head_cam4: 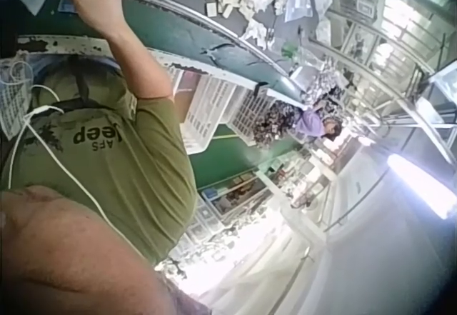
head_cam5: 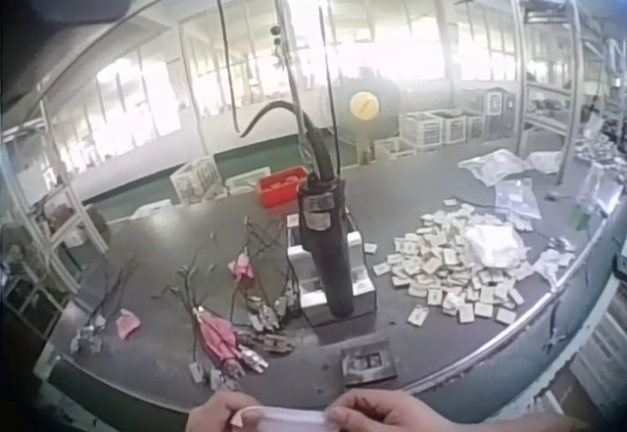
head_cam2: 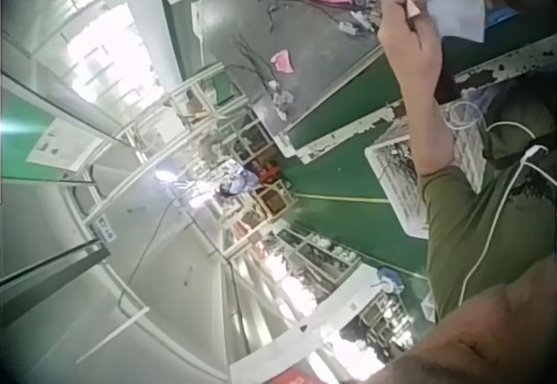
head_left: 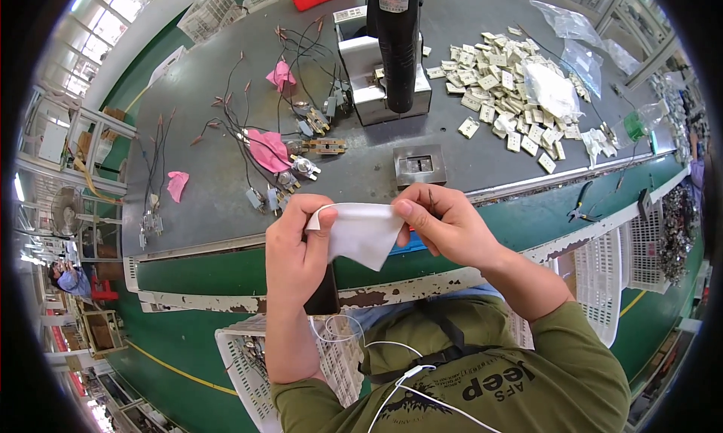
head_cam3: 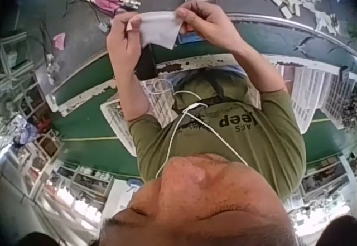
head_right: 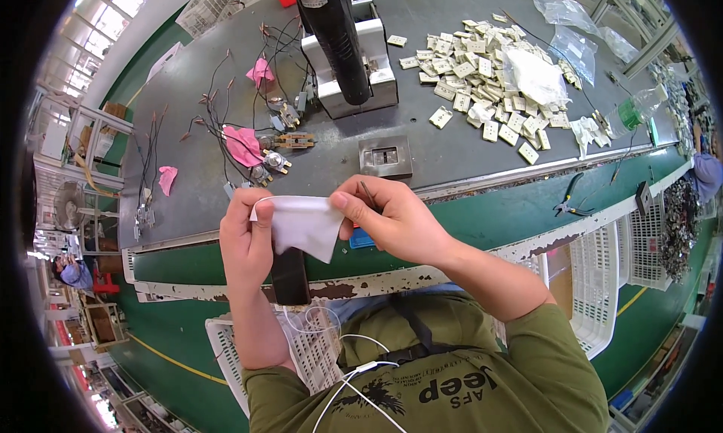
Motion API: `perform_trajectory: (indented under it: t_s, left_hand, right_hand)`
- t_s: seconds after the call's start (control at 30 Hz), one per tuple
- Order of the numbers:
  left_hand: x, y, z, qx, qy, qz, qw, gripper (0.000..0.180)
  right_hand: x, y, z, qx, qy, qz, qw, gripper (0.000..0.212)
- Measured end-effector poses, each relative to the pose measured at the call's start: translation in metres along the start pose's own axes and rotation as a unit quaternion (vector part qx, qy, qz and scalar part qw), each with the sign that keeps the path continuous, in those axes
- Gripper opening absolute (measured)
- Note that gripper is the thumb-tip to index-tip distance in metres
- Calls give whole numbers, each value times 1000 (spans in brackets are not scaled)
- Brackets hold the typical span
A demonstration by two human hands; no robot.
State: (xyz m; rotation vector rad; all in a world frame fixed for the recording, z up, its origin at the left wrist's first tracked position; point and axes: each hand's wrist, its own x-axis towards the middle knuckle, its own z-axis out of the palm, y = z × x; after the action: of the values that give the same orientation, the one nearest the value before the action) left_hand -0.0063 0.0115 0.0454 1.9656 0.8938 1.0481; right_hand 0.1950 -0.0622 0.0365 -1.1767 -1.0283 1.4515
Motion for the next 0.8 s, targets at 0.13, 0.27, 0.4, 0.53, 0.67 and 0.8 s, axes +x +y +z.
perform_trajectory:
  t_s: [0.13,0.27,0.4,0.53,0.67,0.8]
  left_hand:
    - [5,16,-7,96,-57,-39,993,9]
    - [12,14,-13,175,-121,-34,977,12]
    - [14,13,-21,220,-146,-29,964,15]
    - [19,15,-25,208,-146,-20,967,15]
    - [20,21,-28,223,-158,-38,961,14]
    - [19,18,-27,209,-156,-23,965,13]
  right_hand:
    - [7,5,-3,-19,-4,40,999,24]
    - [10,23,-4,10,-35,33,999,23]
    - [-3,9,-4,6,-100,-1,995,31]
    - [-14,-10,15,36,-267,120,955,35]
    - [-9,22,30,2,-282,28,959,34]
    - [-8,29,35,48,-294,29,954,35]
